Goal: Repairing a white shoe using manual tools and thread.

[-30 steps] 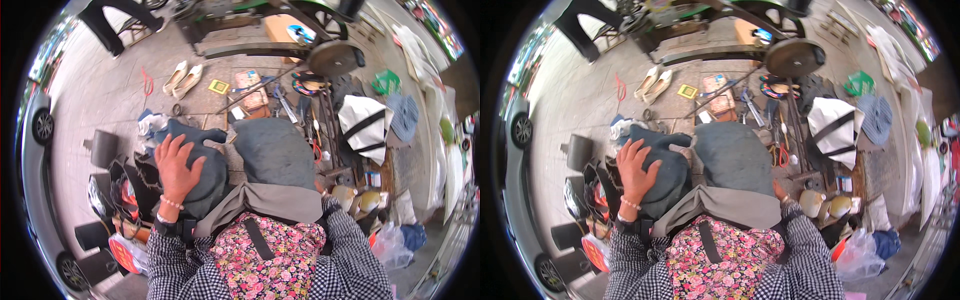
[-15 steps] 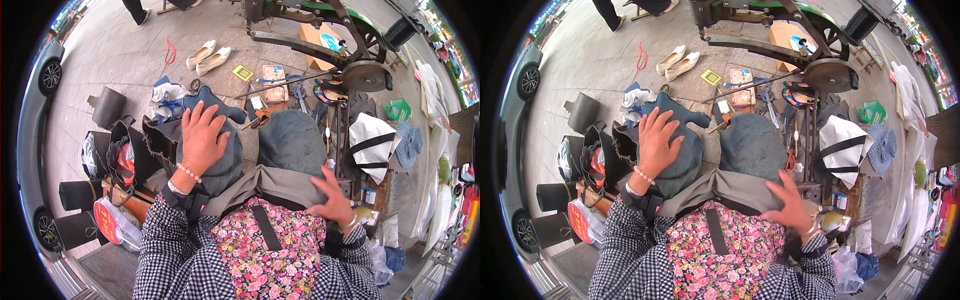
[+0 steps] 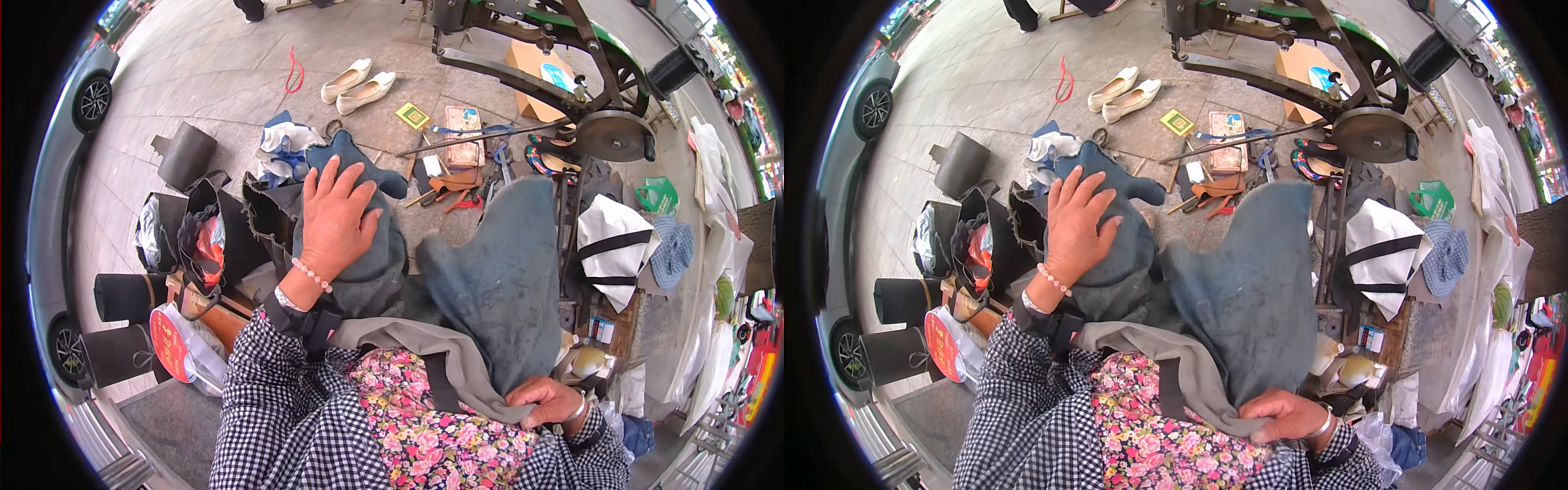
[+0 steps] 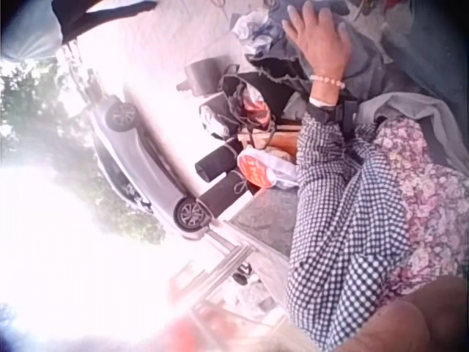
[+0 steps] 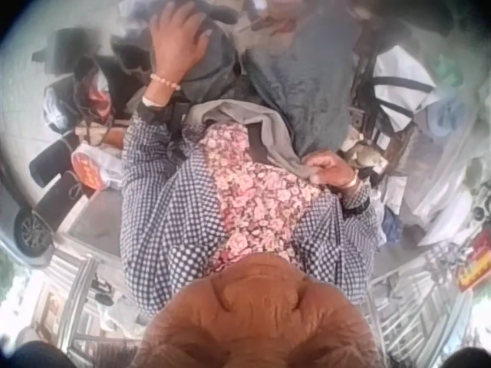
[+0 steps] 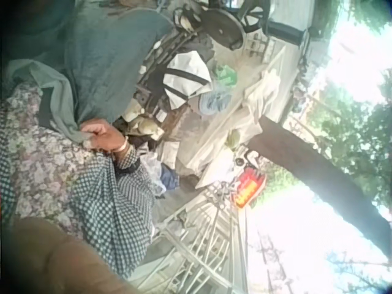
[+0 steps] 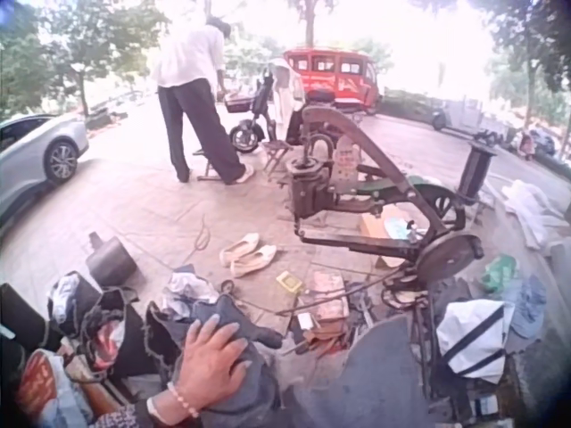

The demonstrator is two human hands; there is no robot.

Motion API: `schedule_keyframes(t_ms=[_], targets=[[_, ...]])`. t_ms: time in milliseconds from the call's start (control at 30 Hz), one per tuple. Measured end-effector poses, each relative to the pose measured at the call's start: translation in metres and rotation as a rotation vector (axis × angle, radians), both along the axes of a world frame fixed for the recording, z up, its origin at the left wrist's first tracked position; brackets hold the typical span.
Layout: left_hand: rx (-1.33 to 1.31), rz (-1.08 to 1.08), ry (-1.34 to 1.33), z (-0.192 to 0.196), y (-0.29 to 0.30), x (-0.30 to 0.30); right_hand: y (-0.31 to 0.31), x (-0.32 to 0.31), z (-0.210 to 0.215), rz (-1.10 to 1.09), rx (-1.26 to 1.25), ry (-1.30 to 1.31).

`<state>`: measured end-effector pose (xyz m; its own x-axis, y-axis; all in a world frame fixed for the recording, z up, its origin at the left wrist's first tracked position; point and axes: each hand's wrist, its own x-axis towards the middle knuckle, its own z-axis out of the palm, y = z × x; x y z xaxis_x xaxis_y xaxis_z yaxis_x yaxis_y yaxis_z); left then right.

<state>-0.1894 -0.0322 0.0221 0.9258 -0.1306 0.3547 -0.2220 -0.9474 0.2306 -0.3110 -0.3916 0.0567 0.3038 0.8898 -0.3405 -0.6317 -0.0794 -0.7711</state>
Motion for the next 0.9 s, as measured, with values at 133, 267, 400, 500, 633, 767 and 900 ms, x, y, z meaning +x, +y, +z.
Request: schedule_keyframes(t_ms=[133, 267, 400, 500, 633, 767, 900], targets=[[-0.007, 0.0, 0.019, 0.001, -0.004, -0.002, -0.009, -0.008, -0.034, -0.271, -0.107, 0.558], [0.021, -0.01, 0.039, -0.004, -0.008, -0.001, -0.004, 0.039, -0.022, -0.103, -0.245, 0.069], [0.037, 0.021, 0.058, -0.013, -0.001, 0.001, 0.02, 0.114, -0.019, -0.356, -0.69, -0.703], [0.069, -0.014, 0.037, 0.013, -0.005, 0.003, 0.028, 0.182, -0.033, -0.525, -0.618, -1.187], [0.055, -0.04, 0.032, 0.004, -0.016, 0.019, 0.037, 0.248, -0.131, -0.409, -1.058, -1.361], [0.073, 0.002, 0.065, -0.001, -0.014, 0.01, 0.087, 0.252, -0.12, 0.073, -1.29, -1.264], [0.043, -0.026, 0.046, -0.01, -0.018, 0.009, 0.081, 0.247, -0.142, -0.023, -1.191, -1.433]])
